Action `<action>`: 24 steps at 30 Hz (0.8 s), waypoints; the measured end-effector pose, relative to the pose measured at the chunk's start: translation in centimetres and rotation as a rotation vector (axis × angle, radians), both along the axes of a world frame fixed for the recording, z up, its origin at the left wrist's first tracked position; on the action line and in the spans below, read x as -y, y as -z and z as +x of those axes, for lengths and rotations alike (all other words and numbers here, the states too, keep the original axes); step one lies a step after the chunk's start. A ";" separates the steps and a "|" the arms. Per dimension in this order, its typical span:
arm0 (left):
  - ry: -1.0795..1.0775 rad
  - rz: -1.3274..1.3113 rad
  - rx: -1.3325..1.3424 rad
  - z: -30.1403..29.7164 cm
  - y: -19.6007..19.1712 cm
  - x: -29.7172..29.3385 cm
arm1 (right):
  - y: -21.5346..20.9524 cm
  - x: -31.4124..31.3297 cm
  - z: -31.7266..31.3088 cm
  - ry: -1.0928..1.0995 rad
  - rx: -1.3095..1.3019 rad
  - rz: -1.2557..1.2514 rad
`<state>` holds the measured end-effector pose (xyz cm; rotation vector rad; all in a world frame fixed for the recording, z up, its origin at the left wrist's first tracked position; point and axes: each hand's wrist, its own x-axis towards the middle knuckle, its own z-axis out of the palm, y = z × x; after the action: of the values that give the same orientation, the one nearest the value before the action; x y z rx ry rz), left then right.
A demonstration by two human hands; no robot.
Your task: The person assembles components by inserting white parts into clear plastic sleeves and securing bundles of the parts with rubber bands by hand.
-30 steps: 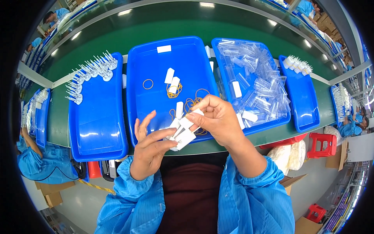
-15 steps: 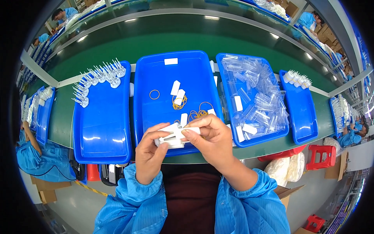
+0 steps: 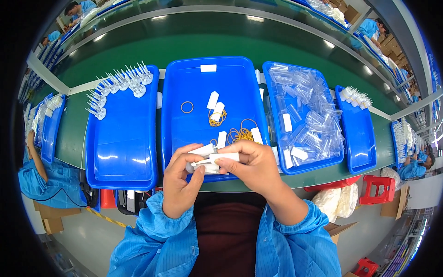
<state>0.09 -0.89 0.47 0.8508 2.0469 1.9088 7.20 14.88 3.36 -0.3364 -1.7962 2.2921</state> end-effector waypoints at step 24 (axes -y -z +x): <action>0.260 0.168 0.180 -0.2 1.3 1.2 | 0.2 -1.4 0.2 0.009 0.086 0.247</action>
<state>-0.07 -2.05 -0.87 0.8959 1.6055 1.9510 7.40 16.24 3.14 -0.4041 -2.0860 2.0471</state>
